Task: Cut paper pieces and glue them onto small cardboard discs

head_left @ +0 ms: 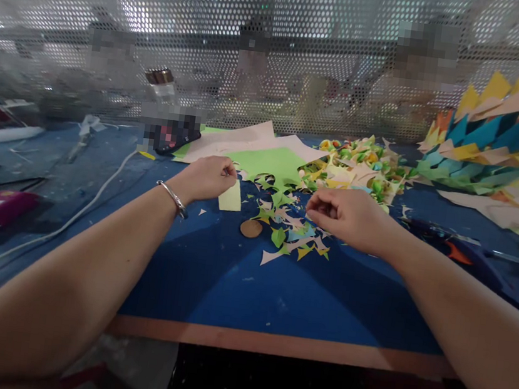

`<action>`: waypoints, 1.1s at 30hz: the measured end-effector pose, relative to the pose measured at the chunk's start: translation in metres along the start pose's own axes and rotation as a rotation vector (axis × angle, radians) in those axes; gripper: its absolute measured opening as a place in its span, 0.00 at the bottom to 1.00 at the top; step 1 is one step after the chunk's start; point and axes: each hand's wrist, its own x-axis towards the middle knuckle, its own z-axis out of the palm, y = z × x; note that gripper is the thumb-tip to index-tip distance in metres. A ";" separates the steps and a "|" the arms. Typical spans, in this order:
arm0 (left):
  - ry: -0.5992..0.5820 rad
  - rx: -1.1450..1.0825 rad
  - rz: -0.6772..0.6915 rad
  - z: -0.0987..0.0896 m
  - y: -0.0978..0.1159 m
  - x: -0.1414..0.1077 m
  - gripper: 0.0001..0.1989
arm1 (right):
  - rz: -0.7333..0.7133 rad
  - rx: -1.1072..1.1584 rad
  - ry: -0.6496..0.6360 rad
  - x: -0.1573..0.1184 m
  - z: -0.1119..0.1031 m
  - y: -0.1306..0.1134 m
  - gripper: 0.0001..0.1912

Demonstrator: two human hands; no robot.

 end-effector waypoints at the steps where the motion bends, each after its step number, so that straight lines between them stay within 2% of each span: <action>1: -0.003 0.041 0.001 -0.001 -0.001 -0.001 0.11 | 0.019 -0.008 0.008 -0.001 -0.003 0.002 0.08; 5: 0.103 0.146 0.112 -0.003 0.006 -0.008 0.12 | 0.096 -0.033 -0.005 -0.002 -0.013 0.008 0.07; 6: 0.070 0.117 0.147 -0.004 0.011 -0.011 0.11 | 0.107 -0.055 -0.020 -0.002 -0.015 0.009 0.07; 9: -0.172 -0.013 0.224 -0.004 0.029 -0.021 0.11 | 0.102 -0.103 -0.071 -0.001 -0.015 0.012 0.10; 11: -0.281 -0.025 0.285 -0.003 0.038 -0.027 0.11 | 0.086 -0.111 -0.081 -0.001 -0.014 0.013 0.11; 14: -0.353 -0.006 0.363 -0.003 0.043 -0.034 0.12 | 0.130 -0.134 -0.092 -0.002 -0.015 0.011 0.10; 19: -0.423 -0.067 0.265 -0.006 0.042 -0.036 0.08 | 0.216 -0.181 -0.150 -0.005 -0.025 0.007 0.09; 24: -0.304 -0.266 0.256 0.001 0.045 -0.033 0.10 | 0.232 -0.314 -0.160 -0.005 -0.031 0.008 0.08; 30: -0.046 -0.055 0.403 0.019 0.057 -0.038 0.17 | 0.306 -0.298 -0.270 -0.006 -0.034 0.006 0.10; 33: -0.051 -0.052 0.459 0.028 0.065 -0.044 0.18 | 0.317 -0.318 -0.297 -0.005 -0.036 0.003 0.08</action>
